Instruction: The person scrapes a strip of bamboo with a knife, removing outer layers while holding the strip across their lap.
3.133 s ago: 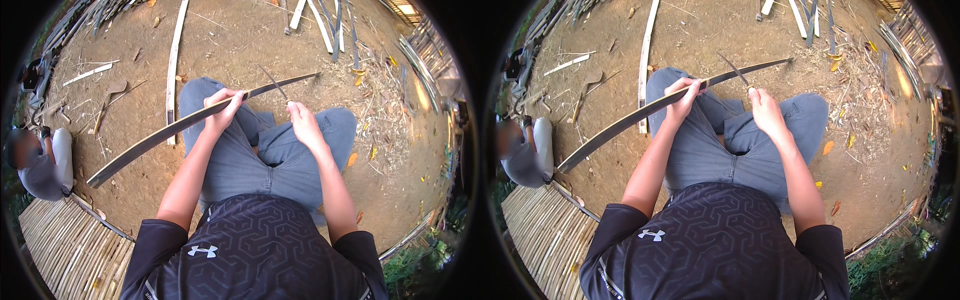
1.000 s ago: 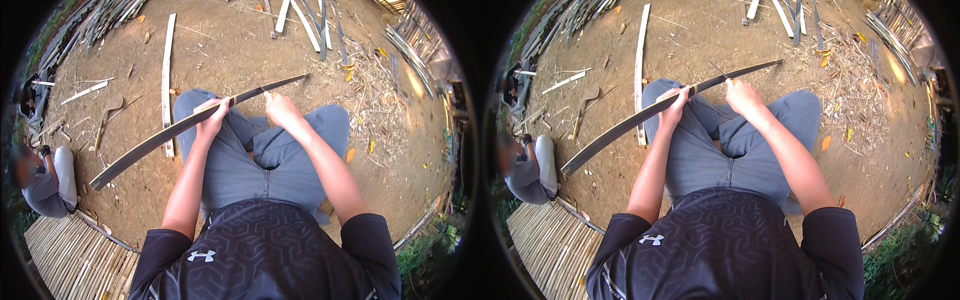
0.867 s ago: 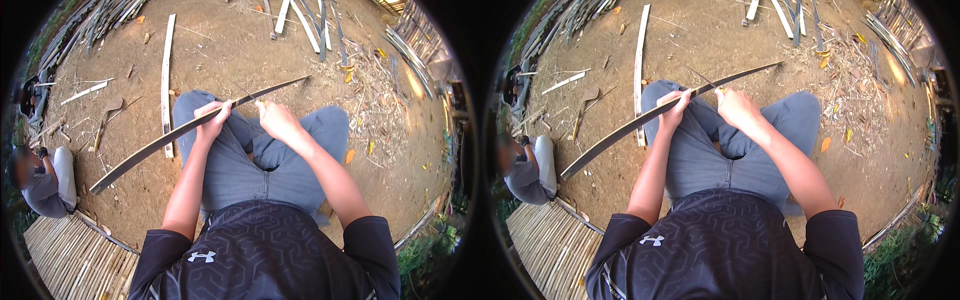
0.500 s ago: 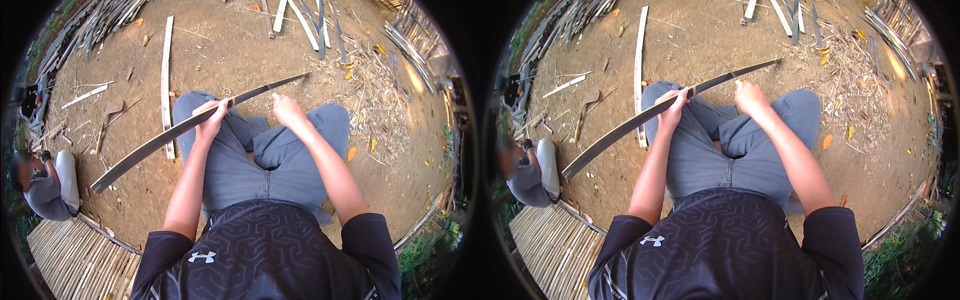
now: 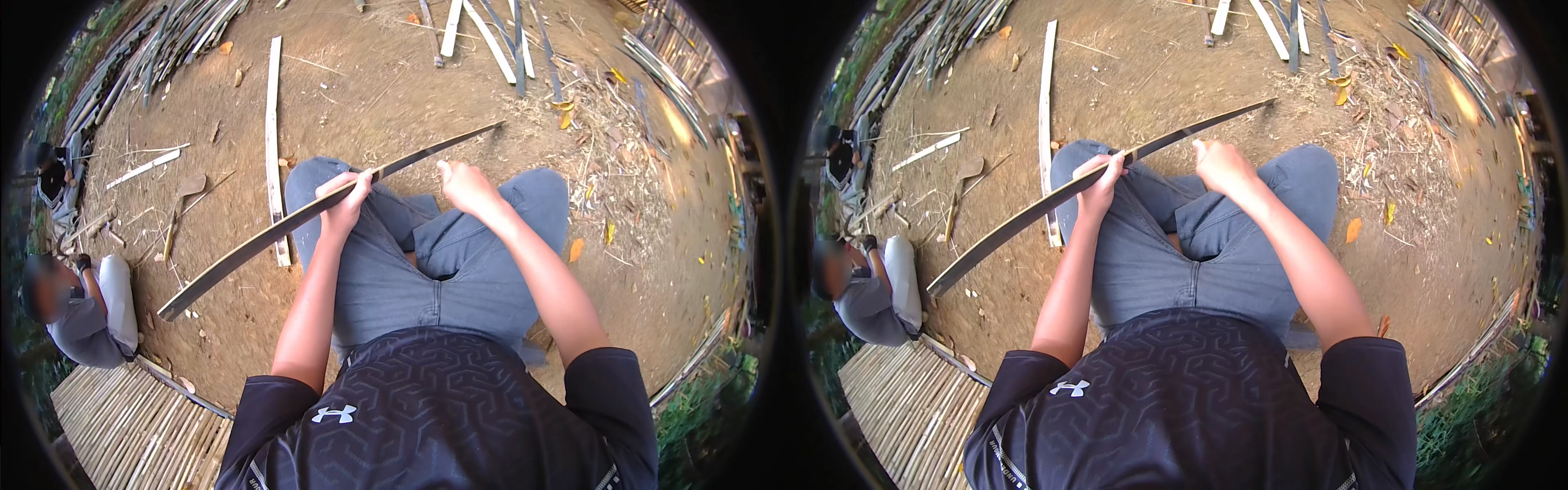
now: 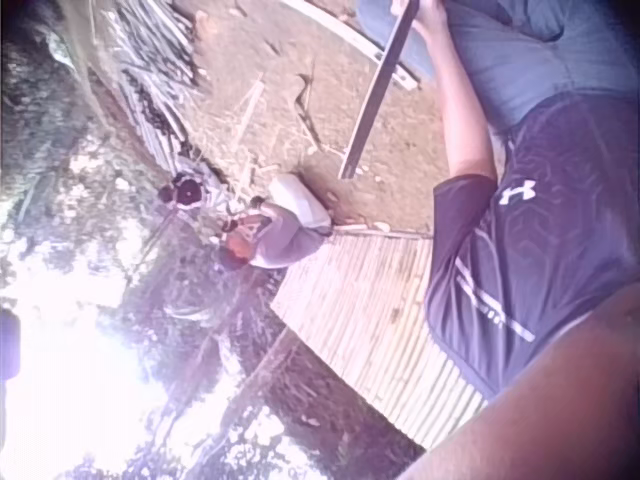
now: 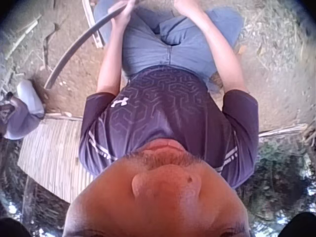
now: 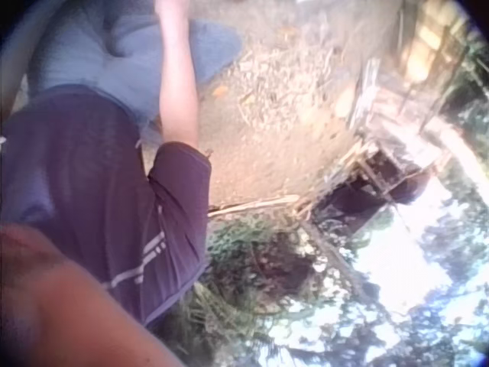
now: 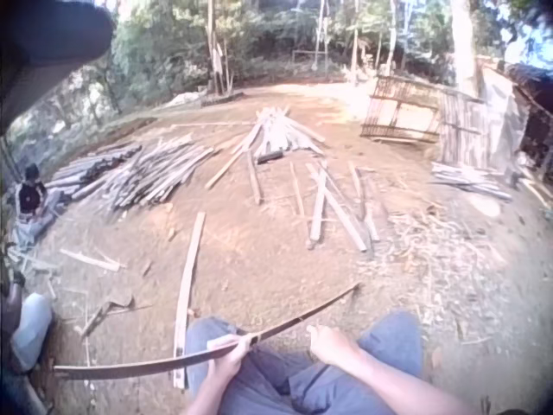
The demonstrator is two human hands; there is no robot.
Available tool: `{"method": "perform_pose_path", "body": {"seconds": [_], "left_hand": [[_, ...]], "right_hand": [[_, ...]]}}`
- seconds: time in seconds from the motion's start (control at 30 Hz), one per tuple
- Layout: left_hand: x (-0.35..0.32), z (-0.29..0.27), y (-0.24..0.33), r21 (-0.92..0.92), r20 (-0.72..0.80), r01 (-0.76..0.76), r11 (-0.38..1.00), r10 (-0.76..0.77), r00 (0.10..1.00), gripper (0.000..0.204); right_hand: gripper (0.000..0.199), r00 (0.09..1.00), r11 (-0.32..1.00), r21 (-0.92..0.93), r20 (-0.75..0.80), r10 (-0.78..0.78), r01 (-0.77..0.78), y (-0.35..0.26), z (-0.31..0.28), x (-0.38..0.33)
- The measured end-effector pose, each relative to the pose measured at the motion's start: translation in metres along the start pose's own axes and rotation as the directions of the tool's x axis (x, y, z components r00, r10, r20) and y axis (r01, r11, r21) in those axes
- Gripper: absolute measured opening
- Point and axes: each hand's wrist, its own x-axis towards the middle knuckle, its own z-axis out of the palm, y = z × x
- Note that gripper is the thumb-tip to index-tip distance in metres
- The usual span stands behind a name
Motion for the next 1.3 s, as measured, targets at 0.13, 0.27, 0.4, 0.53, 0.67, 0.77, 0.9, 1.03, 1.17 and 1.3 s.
{"method": "perform_pose_path", "body": {"seconds": [0.13,0.27,0.4,0.53,0.67,0.77,0.9,1.03,1.17,1.3], "left_hand": [[0.001,0.004,0.004,-0.042,-0.054,0.012,0.999,-0.014,0.998,0.019],[-0.001,0.002,0.008,-0.035,-0.042,0.007,0.999,-0.009,0.999,0.019],[0.002,0.006,0.011,-0.014,-0.021,-0.008,1.0,0.007,1.0,0.019],[-0.002,0.002,0.0,-0.01,-0.039,-0.035,0.999,0.035,0.999,0.02],[0.004,0.01,0.006,-0.056,-0.02,-0.038,0.998,0.037,0.999,0.019],[-0.002,0.004,0.007,-0.025,-0.01,-0.061,0.998,0.061,0.998,0.02],[0.001,0.003,0.016,-0.072,-0.039,0.051,0.996,-0.053,0.998,0.022],[0.008,0.016,0.014,-0.146,-0.025,0.092,0.985,-0.096,0.995,0.023],[0.001,0.005,0.008,-0.234,-0.057,0.167,0.958,-0.185,0.981,0.026],[0.004,0.007,0.01,-0.193,0.007,0.2,0.961,-0.202,0.979,0.027]], "right_hand": [[0.054,0.999,0.999,0.029,-0.051,0.016,-0.015,0.023,0.004,0.029],[0.054,0.999,0.998,-0.048,-0.025,-0.037,0.036,0.004,0.007,0.001],[0.053,0.995,0.996,-0.055,-0.067,0.071,-0.075,0.041,-0.008,0.033],[0.049,1.0,0.991,-0.13,-0.025,-0.002,-0.001,0.004,0.002,0.001],[0.048,0.958,0.959,-0.078,-0.114,0.264,-0.274,0.088,-0.011,0.075],[0.05,0.949,0.963,-0.072,-0.204,0.241,-0.26,0.083,-0.016,0.081],[0.052,0.918,0.976,0.093,-0.332,0.216,-0.197,0.089,-0.006,0.086],[0.05,0.911,0.99,0.134,-0.402,0.096,-0.045,0.136,0.001,0.108],[0.039,0.999,0.772,0.635,0.029,0.014,-0.029,0.074,-0.015,0.052],[0.042,0.991,0.814,0.579,0.08,-0.109,0.043,0.072,-0.019,0.039]]}}
